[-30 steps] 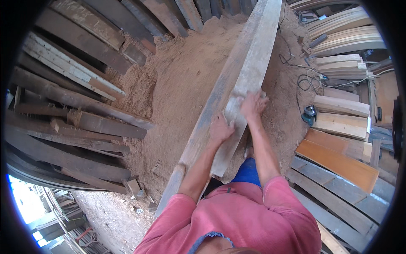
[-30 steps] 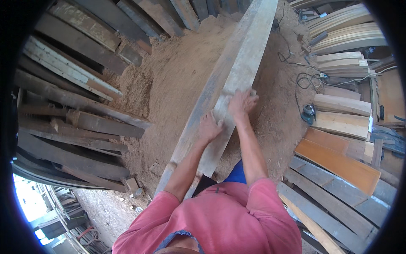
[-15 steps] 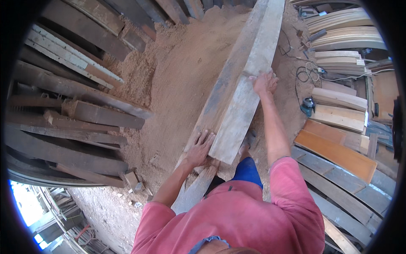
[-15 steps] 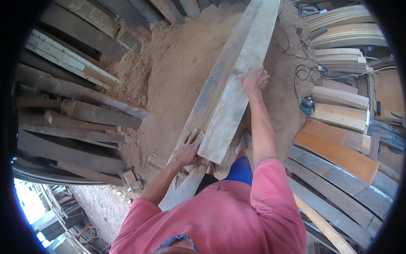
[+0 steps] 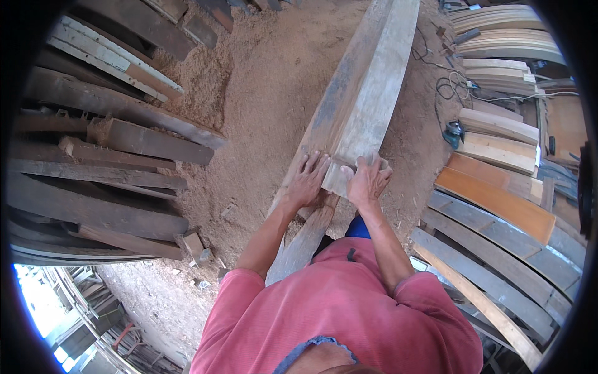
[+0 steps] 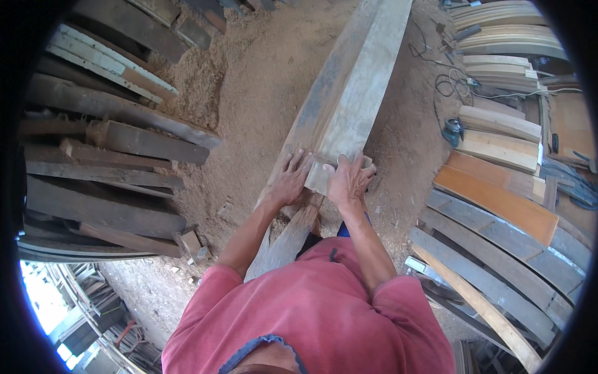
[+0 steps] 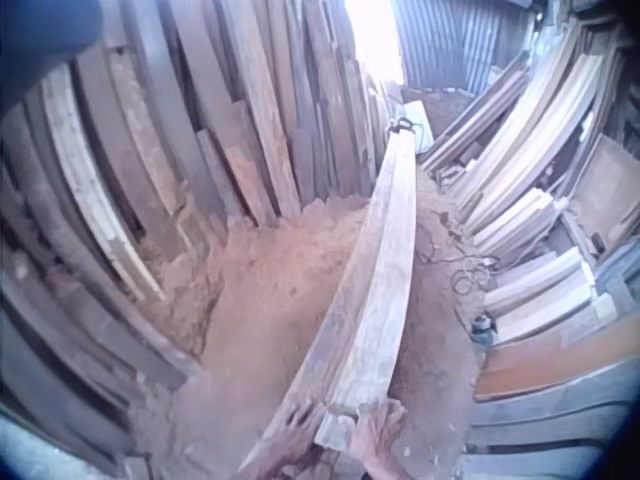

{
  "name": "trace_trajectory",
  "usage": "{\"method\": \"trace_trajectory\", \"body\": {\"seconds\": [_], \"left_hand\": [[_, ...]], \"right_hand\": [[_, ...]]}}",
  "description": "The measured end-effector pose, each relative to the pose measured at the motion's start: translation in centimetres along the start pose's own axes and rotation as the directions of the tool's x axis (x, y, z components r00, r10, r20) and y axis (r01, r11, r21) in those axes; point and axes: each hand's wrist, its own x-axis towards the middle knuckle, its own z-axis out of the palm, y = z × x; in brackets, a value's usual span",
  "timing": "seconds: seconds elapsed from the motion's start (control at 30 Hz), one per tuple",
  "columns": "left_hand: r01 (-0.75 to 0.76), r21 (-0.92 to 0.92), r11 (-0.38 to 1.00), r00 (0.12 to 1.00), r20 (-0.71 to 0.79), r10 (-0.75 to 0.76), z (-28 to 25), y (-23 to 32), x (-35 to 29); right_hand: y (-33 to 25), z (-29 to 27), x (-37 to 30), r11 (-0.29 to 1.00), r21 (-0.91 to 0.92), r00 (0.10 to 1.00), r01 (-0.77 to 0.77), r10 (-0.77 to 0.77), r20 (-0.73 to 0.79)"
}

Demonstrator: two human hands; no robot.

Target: The person measures a long wooden plank with a tape measure, marks it by hand, and then uses a piece of sandpaper to sand the length of the wood. The person then moves to a large wooden door and rubs their hands across the surface of the door panels.

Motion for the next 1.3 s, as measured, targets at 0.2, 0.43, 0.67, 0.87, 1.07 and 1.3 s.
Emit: {"method": "trace_trajectory", "body": {"seconds": [0.2, 0.43, 0.67, 0.87, 1.07, 1.3], "left_hand": [[-0.023, 0.09, 0.996, 0.997, -0.065, 0.029, 1.2, -0.5, -0.1], [0.007, 0.028, 1.0, 1.0, 0.004, -0.007, 0.3, 0.1, 0.0], [-0.026, 0.063, 0.998, 0.997, -0.067, 0.031, 2.0, -0.7, -0.4], [-0.007, 0.058, 0.998, 0.998, -0.063, 0.01, 1.3, -0.5, -0.2], [-0.023, 0.035, 0.999, 0.997, -0.073, 0.025, 2.2, -0.6, 0.1], [-0.033, 0.336, 0.941, 0.977, -0.189, 0.102, 4.1, -2.1, 0.0]], "right_hand": [[0.4, -0.5, 2.9, 1.0, -0.022, 0.994, 0.002, -0.004, -0.11], [-0.1, -0.2, -0.9, 1.0, 0.0, 0.998, 0.008, -0.008, -0.066], [0.1, 0.9, -2.6, 0.998, -0.012, 0.987, 0.069, -0.07, -0.148], [-0.4, -0.1, -0.5, 0.993, 0.068, 0.986, -0.091, 0.1, -0.131], [-0.2, 0.3, -3.2, 0.997, 0.042, 0.996, -0.072, 0.074, -0.048], [-1.3, 0.9, -7.4, 1.0, 0.026, 0.999, -0.014, 0.015, -0.05]]}}
